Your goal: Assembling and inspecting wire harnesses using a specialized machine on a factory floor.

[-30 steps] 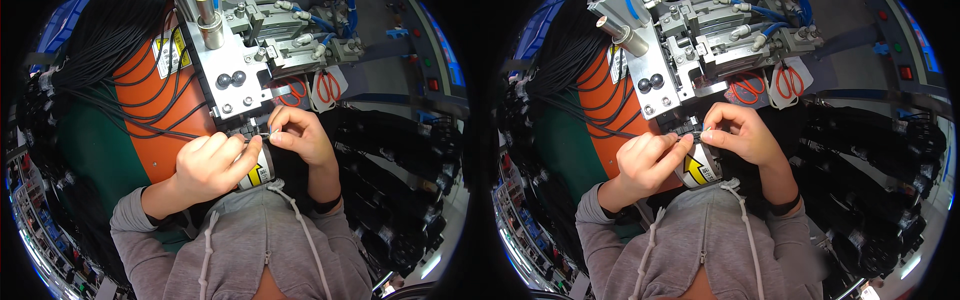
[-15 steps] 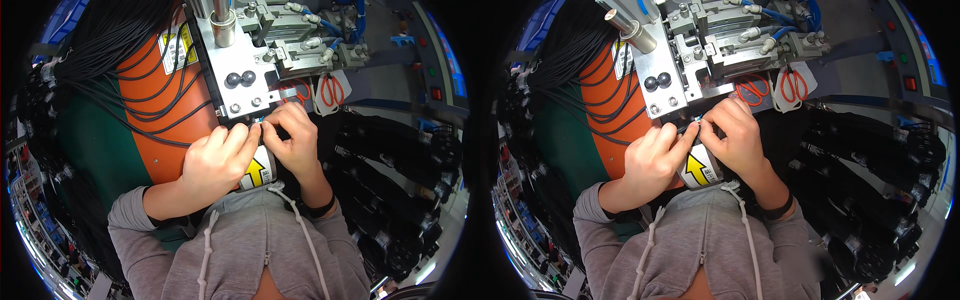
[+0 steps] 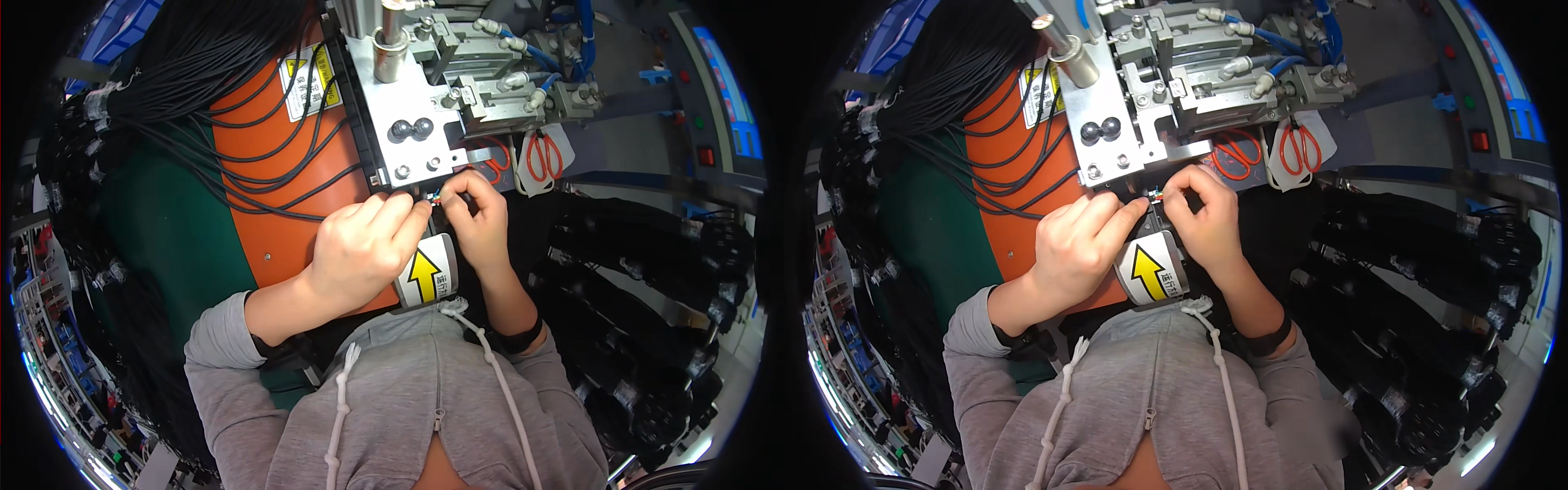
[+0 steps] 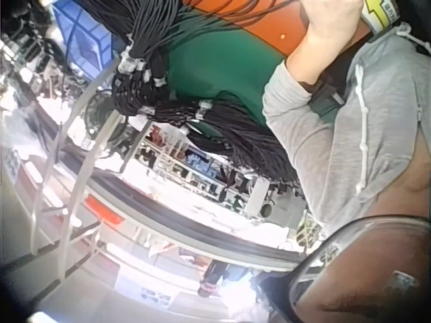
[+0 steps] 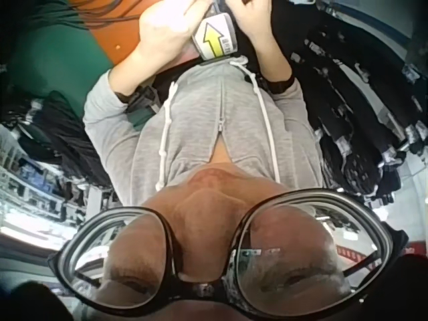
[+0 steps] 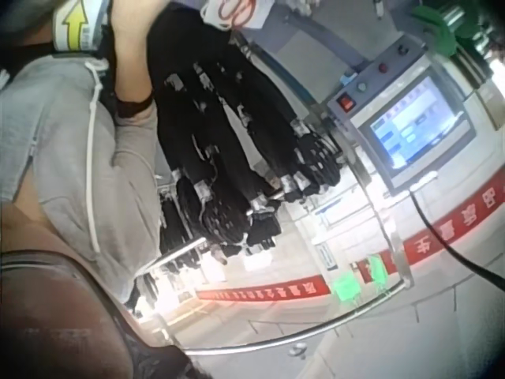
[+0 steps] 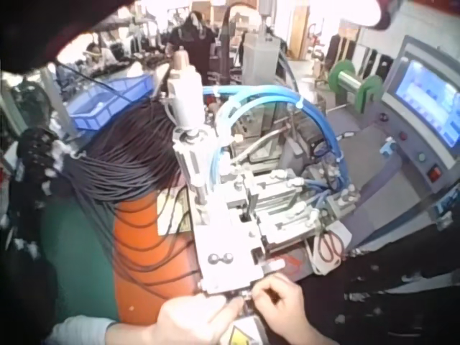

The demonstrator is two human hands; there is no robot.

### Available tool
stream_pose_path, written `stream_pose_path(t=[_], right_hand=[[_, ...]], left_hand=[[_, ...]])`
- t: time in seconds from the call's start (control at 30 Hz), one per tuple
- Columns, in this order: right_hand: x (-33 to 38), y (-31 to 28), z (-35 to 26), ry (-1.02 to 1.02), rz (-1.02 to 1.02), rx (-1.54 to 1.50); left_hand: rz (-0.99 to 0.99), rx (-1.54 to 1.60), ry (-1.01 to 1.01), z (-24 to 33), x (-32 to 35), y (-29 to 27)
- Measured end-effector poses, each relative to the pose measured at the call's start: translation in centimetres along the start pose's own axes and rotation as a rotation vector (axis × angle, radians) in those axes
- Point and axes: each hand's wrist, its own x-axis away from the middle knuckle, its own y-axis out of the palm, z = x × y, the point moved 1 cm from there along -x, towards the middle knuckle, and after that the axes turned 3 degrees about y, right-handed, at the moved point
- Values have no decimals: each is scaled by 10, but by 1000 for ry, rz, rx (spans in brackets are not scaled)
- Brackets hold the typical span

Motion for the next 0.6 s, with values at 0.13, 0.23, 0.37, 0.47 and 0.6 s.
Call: stream_pose_path(t=[0.13,0.23,0.37,0.47,0.6], right_hand=[[0,-2,-9,-131,16,146],[-1,-2,-3,1,-29,48],[1,-1,-1,185,-26,-56],[-2,5,-7,3,52,116],[1,7,-4,-215,143,143]], left_hand=[[19,8,-13,-1,3,-1],[31,17,-28,-2,2,1],[52,49,-36,-3,0,1],[70,23,-43,-6,2,0],[47,-23,-53,0,4,-8]])
